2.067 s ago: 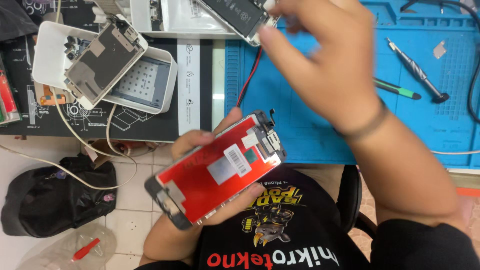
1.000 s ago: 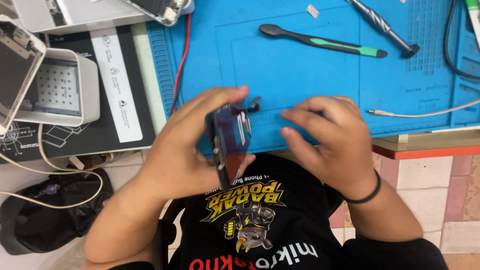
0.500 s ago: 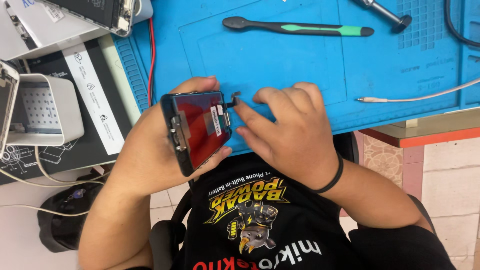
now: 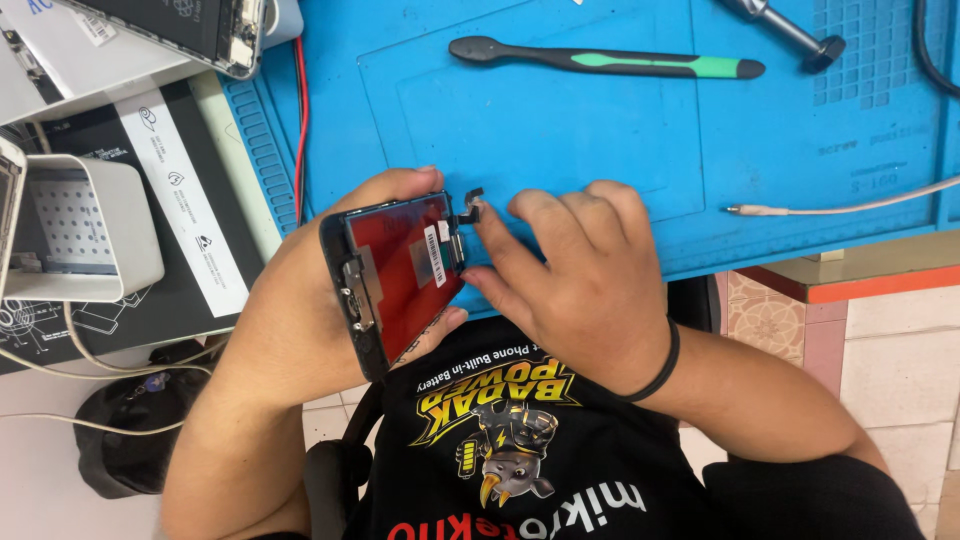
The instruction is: The person works at a repair bench on a disassembled iPhone, holding the opened phone and its detached screen, manipulating the internal connectors and components by hand to fit the new screen assembly to the phone body, then pressing the parts together and handling the reassembled phone.
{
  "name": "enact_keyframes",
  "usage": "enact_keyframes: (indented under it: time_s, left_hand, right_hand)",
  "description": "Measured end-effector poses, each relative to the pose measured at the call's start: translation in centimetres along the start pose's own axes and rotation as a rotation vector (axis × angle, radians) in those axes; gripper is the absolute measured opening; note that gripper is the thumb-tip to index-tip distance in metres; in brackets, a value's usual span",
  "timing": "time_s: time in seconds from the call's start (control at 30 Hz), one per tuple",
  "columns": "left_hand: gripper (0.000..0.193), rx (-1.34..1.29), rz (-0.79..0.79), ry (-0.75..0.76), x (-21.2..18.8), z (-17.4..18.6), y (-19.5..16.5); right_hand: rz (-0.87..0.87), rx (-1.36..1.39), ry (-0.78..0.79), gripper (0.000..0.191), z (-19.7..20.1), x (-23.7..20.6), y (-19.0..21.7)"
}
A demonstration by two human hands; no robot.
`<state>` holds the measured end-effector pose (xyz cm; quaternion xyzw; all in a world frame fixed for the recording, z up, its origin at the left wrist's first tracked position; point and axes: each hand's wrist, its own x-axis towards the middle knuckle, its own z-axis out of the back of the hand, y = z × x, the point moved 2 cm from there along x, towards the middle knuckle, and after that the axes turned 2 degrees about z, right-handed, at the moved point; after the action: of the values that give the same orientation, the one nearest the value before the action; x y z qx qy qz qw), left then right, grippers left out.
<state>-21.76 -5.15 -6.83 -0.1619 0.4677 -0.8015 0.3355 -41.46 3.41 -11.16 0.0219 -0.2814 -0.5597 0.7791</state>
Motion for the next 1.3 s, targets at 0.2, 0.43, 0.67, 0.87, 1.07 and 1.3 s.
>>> enact_keyframes:
  time_s: [0.2,0.43,0.67,0.87,1.07,1.3]
  left_hand:
    - [0.085,-0.081,0.053,-0.015,-0.2,0.2,0.2]
    - [0.087,-0.082,0.082,-0.018,-0.5,0.3,0.6]
    - [0.087,-0.123,0.024,-0.047,-1.1,0.1,1.2]
    - [0.071,-0.558,-0.008,-0.171,-2.3,-1.1,0.9]
    - [0.064,-1.095,0.273,-0.292,-4.7,-3.4,0.2]
    - [0.069,-0.731,-0.137,-0.195,-5.9,-4.4,-0.7]
  right_hand:
    - [-0.047,0.077,-0.001,0.039,0.0,0.7,-0.1]
    - [-0.032,0.002,0.043,0.033,0.0,1.3,0.4]
    - [0.006,0.001,0.015,0.033,0.1,1.5,0.3]
    - [-0.447,0.619,0.031,0.026,1.0,0.6,-0.9]
    - [-0.549,1.145,-0.208,0.032,2.9,-1.6,0.7]
    - [-0.362,0.965,-0.214,0.035,4.9,-1.4,2.0]
